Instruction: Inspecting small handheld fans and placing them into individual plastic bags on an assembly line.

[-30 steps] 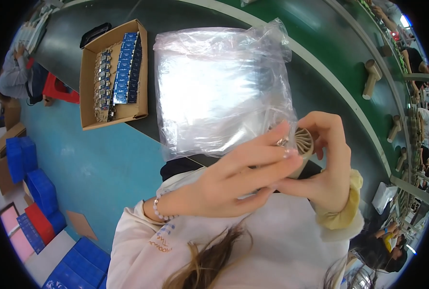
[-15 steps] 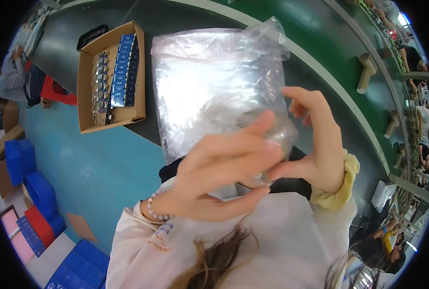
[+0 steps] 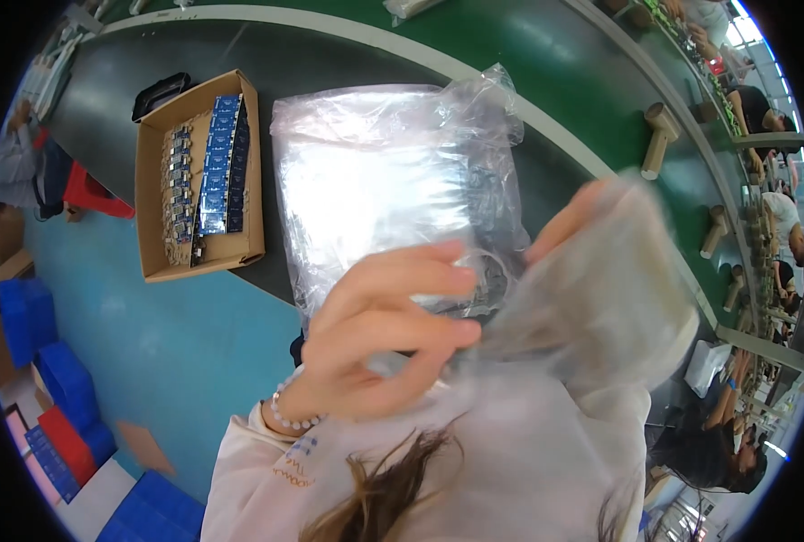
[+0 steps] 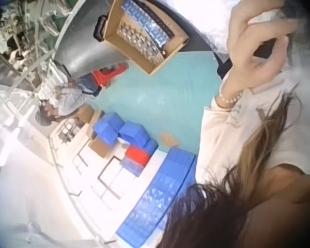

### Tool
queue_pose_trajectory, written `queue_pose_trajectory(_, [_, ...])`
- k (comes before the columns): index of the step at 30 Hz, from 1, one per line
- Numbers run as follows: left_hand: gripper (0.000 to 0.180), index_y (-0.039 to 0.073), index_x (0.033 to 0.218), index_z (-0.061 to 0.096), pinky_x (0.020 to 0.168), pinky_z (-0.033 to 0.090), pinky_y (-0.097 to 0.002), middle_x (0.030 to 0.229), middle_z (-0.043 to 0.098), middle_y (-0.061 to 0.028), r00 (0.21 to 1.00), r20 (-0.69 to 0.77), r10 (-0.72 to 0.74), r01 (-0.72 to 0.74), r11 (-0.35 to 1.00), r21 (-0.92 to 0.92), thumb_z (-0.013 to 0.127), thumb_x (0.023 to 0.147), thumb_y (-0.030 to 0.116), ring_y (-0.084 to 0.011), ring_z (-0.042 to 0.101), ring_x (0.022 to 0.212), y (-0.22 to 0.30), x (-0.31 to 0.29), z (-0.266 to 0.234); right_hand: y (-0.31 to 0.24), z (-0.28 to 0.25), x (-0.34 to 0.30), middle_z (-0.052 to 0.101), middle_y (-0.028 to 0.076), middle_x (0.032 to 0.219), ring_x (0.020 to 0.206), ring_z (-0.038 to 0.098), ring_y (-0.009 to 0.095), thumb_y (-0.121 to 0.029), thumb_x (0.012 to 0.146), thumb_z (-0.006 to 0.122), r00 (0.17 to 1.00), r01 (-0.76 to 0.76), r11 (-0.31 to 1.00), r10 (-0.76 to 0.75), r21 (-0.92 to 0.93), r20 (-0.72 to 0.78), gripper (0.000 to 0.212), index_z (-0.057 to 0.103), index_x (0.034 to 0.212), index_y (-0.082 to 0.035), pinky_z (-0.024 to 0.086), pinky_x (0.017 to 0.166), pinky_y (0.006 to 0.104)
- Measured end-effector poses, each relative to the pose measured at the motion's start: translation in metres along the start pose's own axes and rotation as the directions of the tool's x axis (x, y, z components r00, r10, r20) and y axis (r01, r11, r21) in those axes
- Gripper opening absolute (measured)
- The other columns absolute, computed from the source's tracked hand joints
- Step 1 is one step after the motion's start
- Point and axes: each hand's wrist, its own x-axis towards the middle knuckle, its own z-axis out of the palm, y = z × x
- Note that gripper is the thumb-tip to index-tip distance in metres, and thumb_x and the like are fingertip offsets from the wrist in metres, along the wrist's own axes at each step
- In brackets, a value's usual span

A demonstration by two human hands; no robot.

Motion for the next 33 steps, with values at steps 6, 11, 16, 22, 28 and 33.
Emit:
queue_pose_trajectory(6, [0.027,0.004,0.1,0.063,0.073,0.05,-0.0348,0.105,0.06,-0.0061,0.891,0.243,-0.383,0.269,0.877,0.398,0.062,0.074,-0.004,-0.0247,0.055,0.103,-0.026,-0.051,0.001,0.03,-0.085,0.097,0.054,0.01,0.117,0.097,0.057,0.022,-0.048,0.092,0.05,0.942,0.123,0.942,-0.012,0.312,-0.336,0.064,0.038,0.134,-0.001,0.048,0.084,0.0341])
queue_pose_trajectory(11, [0.027,0.007,0.097,0.064,0.095,0.042,-0.0451,0.109,0.059,-0.0075,0.921,0.243,-0.305,0.04,0.694,0.719,0.065,0.071,-0.002,-0.0273,0.054,0.113,-0.028,-0.071,0.01,0.119,-0.186,0.181,0.058,0.012,0.117,0.107,0.054,0.022,-0.047,0.094,0.046,0.843,0.028,0.995,-0.075,-0.095,-0.532,0.055,0.053,0.123,-0.001,0.039,0.092,0.0308])
queue_pose_trajectory(16, [0.032,0.009,0.1,0.064,0.101,0.028,-0.0593,0.117,0.055,-0.0089,0.926,0.152,-0.346,0.141,0.689,0.71,0.063,0.071,-0.003,-0.0334,0.047,0.122,-0.03,-0.072,0.017,0.175,-0.267,0.212,0.061,0.015,0.111,0.103,0.056,0.026,-0.044,0.093,0.047,0.796,-0.323,0.763,-0.101,-0.56,-0.596,0.054,0.059,0.112,0.006,0.039,0.091,0.0331])
queue_pose_trajectory(22, [0.044,0.013,0.113,0.062,0.102,0.012,-0.0691,0.13,0.044,-0.0161,0.907,0.0,-0.422,0.213,0.459,0.863,0.057,0.074,-0.005,-0.0469,0.027,0.132,-0.025,-0.072,0.025,0.159,-0.28,0.218,0.064,0.017,0.103,0.099,0.06,0.035,-0.042,0.089,0.051,0.873,-0.091,0.42,-0.402,-0.903,-0.275,0.042,0.06,0.112,-0.008,0.044,0.086,0.0406])
queue_pose_trajectory(28, [0.059,0.015,0.129,0.052,0.099,0.022,-0.0651,0.135,0.037,-0.0268,0.906,-0.135,-0.402,0.27,0.303,0.914,0.057,0.073,-0.002,-0.0477,0.035,0.124,-0.025,-0.068,0.028,0.168,-0.312,0.186,0.06,0.017,0.116,0.109,0.056,0.035,-0.043,0.087,0.051,0.93,-0.272,-0.02,-0.261,-0.962,-0.257,0.049,0.052,0.124,-0.01,0.041,0.094,0.0384])
queue_pose_trajectory(33, [0.059,0.01,0.127,0.053,0.094,0.039,-0.0509,0.131,0.041,-0.0273,0.914,-0.129,-0.385,0.282,0.371,0.885,0.057,0.069,-0.005,-0.0428,0.045,0.117,-0.022,-0.069,0.025,0.143,-0.253,0.175,0.058,0.016,0.12,0.112,0.054,0.036,-0.061,0.076,0.057,0.897,-0.439,0.119,-0.006,-0.891,-0.442,0.071,0.052,0.125,-0.01,0.038,0.098,0.0391])
